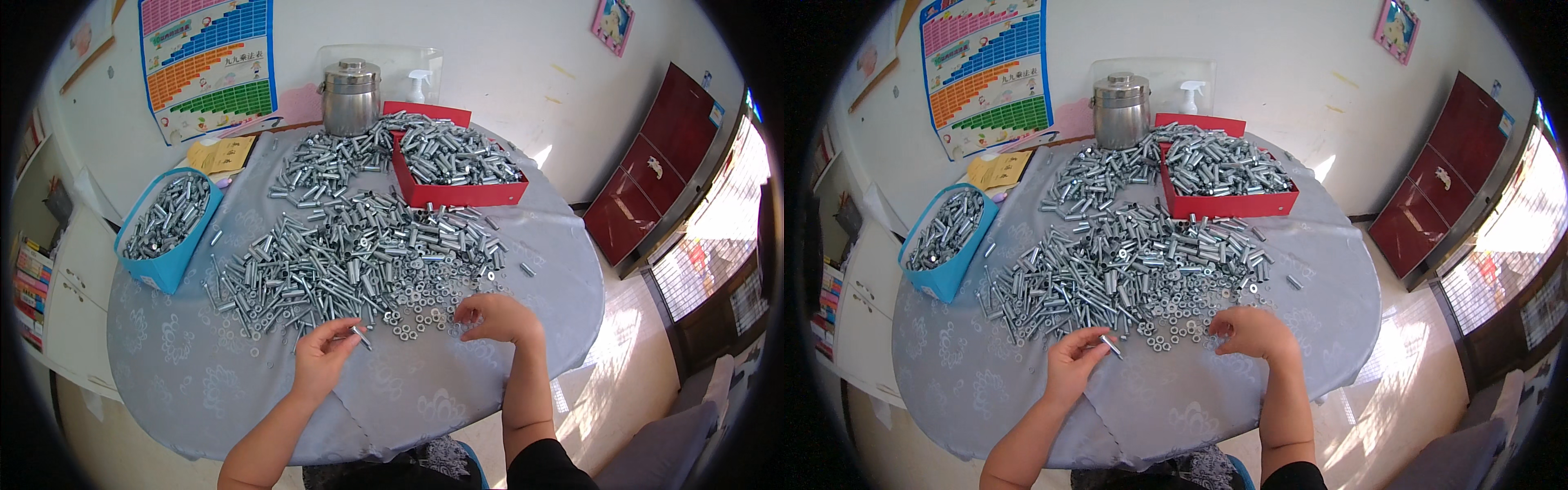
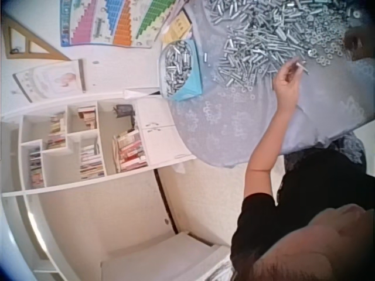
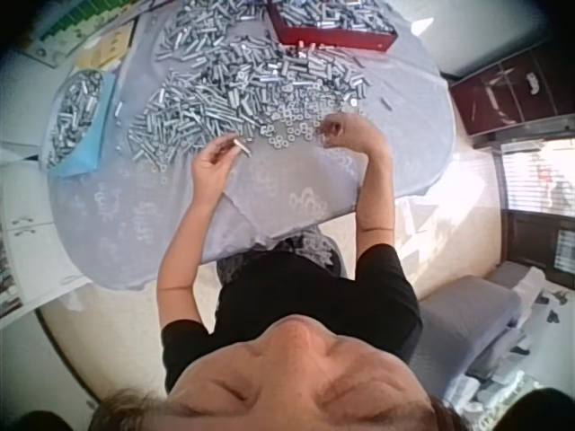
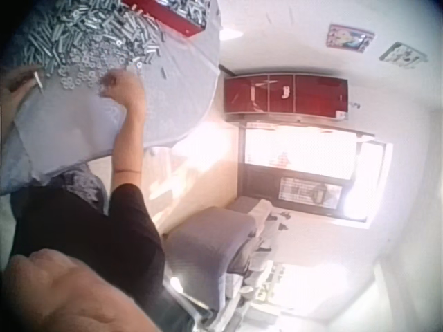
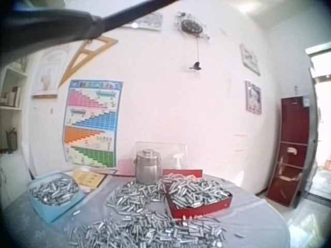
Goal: The person sits at a table covered with a grey cloth and repeatedly picks up metal bolts and washers. They thread the washers onto the bolts by hand and place the assembled fasteners into a blue plastic basket on the left side of the table. The person continues this repetitive assembly process throughout the clip.
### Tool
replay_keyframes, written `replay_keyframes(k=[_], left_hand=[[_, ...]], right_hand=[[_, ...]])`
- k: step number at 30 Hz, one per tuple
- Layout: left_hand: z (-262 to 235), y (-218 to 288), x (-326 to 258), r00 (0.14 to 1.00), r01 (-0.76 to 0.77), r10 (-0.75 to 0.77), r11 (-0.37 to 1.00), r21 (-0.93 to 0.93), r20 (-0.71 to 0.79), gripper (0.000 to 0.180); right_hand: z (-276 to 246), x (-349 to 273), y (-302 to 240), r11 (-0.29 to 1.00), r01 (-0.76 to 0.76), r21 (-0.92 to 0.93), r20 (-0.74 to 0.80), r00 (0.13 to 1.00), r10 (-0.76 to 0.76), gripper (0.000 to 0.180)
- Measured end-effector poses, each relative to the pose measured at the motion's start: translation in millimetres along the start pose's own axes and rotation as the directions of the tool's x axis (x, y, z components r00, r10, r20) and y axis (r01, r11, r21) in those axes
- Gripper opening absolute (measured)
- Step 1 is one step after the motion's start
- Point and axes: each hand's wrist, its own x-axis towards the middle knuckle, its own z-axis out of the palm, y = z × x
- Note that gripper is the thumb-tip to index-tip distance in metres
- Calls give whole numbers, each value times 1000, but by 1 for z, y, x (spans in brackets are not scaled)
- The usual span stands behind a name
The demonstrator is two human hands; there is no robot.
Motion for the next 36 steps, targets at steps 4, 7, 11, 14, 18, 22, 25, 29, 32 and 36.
replay_keyframes(k=[4,7,11,14,18,22,25,29,32,36], left_hand=[[-1,1,1,1000,11,-11,1000,7,-20,24],[-1,3,2,999,14,-14,1000,3,-34,23],[0,6,2,999,20,-21,1000,-22,-44,21],[0,6,2,999,14,-15,999,-33,-42,20],[-1,6,2,999,17,-19,998,-61,-41,20],[-3,6,2,999,3,-5,998,-59,-31,20],[-2,5,2,1000,3,-5,997,-80,-24,19],[0,7,0,999,9,-12,994,-107,-30,19],[0,8,0,999,11,-17,991,-133,-38,18],[-3,8,0,997,56,-66,984,-169,-51,16]], right_hand=[[7,5,-2,993,86,-83,-9,996,-87,19],[9,10,-3,995,78,-58,10,997,-78,19],[13,14,-6,998,56,19,-44,998,-55,18],[15,16,-12,994,55,95,-143,989,-41,18],[9,12,-4,978,73,196,-93,994,-56,19],[-1,-1,-12,994,54,91,45,997,-59,22],[5,-11,-19,997,72,8,97,993,-72,19],[21,-13,-7,998,62,23,71,995,-63,18],[22,-14,-9,993,-8,114,49,999,3,19],[19,-13,-25,992,3,130,42,999,-9,22]])
